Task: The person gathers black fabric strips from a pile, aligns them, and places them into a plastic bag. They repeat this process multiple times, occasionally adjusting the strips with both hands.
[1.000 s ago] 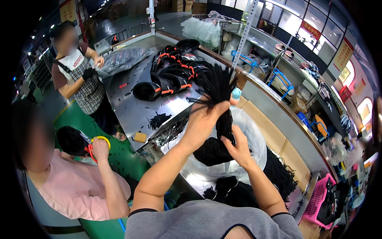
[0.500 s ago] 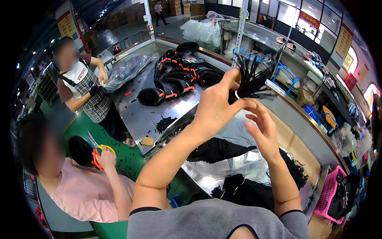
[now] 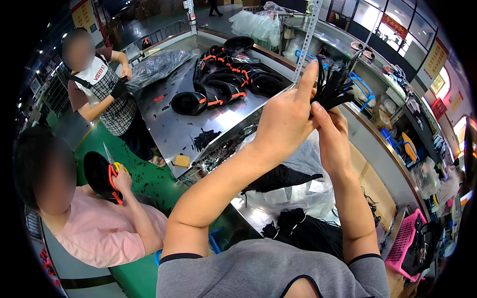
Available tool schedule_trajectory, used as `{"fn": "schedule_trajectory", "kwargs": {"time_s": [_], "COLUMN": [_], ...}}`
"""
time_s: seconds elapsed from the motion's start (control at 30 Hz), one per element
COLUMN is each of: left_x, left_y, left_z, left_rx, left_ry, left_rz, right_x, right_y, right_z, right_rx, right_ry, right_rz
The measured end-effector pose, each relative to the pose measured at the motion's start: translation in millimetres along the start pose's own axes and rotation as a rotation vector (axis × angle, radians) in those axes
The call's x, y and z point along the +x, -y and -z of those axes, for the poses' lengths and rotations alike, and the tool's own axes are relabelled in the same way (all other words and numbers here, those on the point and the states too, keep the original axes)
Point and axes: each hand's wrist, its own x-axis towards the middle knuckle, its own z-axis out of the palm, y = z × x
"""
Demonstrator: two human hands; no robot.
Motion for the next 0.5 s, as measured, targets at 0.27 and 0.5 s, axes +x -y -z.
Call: {"fn": "schedule_trajectory", "kwargs": {"time_s": [0.27,0.5], "left_x": [-30,-150], "left_y": [10,66], "left_z": [12,-4], "left_rx": [-0.583,-0.543], "left_ry": [0.197,0.522], "left_rz": [0.392,0.558], "right_x": [15,41], "right_y": [21,54], "right_z": [2,40], "right_rx": [0.089,0.039], "right_ry": [0.042,0.042], "right_rz": [0.063,0.074]}}
